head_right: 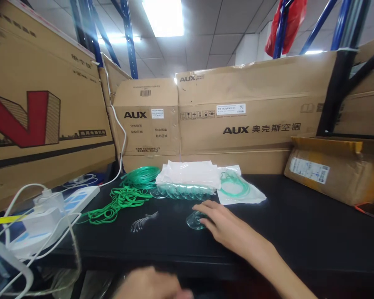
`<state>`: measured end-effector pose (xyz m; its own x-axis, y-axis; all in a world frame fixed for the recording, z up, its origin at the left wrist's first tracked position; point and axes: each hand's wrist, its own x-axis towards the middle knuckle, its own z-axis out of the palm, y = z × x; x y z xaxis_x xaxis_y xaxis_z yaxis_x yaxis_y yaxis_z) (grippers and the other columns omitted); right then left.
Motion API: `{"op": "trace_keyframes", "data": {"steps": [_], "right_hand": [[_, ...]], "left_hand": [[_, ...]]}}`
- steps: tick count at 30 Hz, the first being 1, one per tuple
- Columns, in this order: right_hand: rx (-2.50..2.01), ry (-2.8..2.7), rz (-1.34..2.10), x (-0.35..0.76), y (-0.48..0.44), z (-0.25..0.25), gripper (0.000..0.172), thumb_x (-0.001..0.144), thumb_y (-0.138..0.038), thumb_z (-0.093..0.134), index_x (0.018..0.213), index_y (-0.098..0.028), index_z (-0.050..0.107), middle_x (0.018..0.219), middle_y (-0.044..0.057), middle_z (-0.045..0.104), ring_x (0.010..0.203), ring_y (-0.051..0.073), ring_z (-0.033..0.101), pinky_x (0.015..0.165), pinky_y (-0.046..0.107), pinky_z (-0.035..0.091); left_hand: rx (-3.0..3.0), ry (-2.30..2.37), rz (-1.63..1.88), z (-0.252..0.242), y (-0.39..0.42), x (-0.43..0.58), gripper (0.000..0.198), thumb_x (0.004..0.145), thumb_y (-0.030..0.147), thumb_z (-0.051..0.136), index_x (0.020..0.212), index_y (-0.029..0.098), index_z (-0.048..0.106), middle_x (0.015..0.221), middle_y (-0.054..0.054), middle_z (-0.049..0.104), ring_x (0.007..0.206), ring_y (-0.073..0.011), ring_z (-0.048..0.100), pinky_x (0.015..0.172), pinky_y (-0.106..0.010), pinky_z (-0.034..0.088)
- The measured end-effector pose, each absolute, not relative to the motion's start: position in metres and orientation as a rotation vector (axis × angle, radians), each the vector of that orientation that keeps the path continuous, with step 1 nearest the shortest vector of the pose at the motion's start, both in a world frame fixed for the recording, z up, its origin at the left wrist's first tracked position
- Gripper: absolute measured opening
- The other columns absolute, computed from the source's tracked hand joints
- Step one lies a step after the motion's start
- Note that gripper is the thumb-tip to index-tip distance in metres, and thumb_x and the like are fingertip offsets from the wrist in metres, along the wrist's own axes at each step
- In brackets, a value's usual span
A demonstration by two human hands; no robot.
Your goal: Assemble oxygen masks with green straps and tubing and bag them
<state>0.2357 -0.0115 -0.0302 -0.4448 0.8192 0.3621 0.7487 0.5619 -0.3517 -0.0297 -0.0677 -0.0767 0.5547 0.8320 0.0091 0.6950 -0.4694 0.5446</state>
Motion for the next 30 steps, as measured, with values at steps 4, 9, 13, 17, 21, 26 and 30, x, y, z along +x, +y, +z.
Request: {"op": "trace_keyframes", "data": {"steps": [4,9,13,17,21,26,30], "right_hand": [[-1.378,-2.222,0.327,0.229,-0.022,-0.028,0.045,0.099,-0.054,0.051,0.142,-0.042,0.056,0.147,0.001,0.058,0.142,0.029,0.048,0.118,0.05,0.036],[-1.469,-2.101,0.463,0.228,-0.032,-0.02,0.055,0.092,-0.068,0.053,0.142,-0.045,0.053,0.149,0.001,0.057,0.143,0.033,0.045,0.117,0.054,0.035],[-1.465,-2.041,0.446,0.225,-0.03,-0.02,0.045,0.092,-0.065,0.055,0.13,-0.04,0.061,0.135,0.004,0.066,0.134,0.034,0.053,0.109,0.051,0.042],[-1.394,-2.041,0.423,0.22,-0.023,-0.02,0.031,0.095,-0.051,0.058,0.121,-0.036,0.065,0.122,0.004,0.071,0.121,0.031,0.061,0.102,0.046,0.047],[-1.339,-2.038,0.398,0.218,-0.018,-0.019,0.029,0.093,-0.04,0.061,0.119,-0.031,0.068,0.118,0.006,0.073,0.114,0.03,0.065,0.098,0.044,0.049],[-1.384,-2.004,0.37,0.218,-0.02,-0.012,0.031,0.091,-0.041,0.062,0.117,-0.028,0.072,0.113,0.007,0.076,0.105,0.032,0.068,0.088,0.043,0.052],[-1.357,-1.985,0.382,0.216,-0.024,-0.007,0.032,0.092,-0.043,0.062,0.117,-0.027,0.074,0.117,0.006,0.076,0.105,0.031,0.069,0.09,0.041,0.052]], "left_hand": [[2.453,1.737,0.742,-0.011,-0.037,-0.057,0.034,0.1,0.05,0.047,0.095,0.024,0.069,0.094,-0.005,0.068,0.089,-0.0251,0.065,0.081,-0.037,0.044],[2.587,1.733,0.612,-0.002,0.018,-0.075,0.015,0.096,0.028,0.056,0.09,0.019,0.066,0.098,-0.006,0.061,0.092,-0.0232,0.06,0.078,-0.034,0.04],[2.674,1.493,0.725,-0.001,0.025,-0.064,0.019,0.099,0.018,0.047,0.087,0.019,0.062,0.096,-0.004,0.06,0.092,-0.0208,0.057,0.082,-0.032,0.04],[2.629,1.198,0.879,0.01,0.013,-0.04,0.018,0.102,0.02,0.045,0.093,0.022,0.06,0.103,-0.001,0.061,0.091,-0.0166,0.059,0.085,-0.029,0.041],[2.559,1.07,0.942,0.012,0.004,-0.024,0.017,0.101,0.02,0.048,0.088,0.022,0.06,0.098,0.0,0.063,0.091,-0.0158,0.06,0.084,-0.027,0.043],[2.561,0.937,0.927,0.011,0.001,-0.017,0.021,0.101,0.017,0.048,0.087,0.022,0.063,0.105,0.001,0.067,0.102,-0.0161,0.062,0.091,-0.025,0.044],[2.592,0.913,0.865,0.009,0.001,-0.013,0.02,0.1,0.018,0.051,0.088,0.023,0.067,0.109,0.001,0.069,0.105,-0.0166,0.064,0.095,-0.025,0.045]]}}
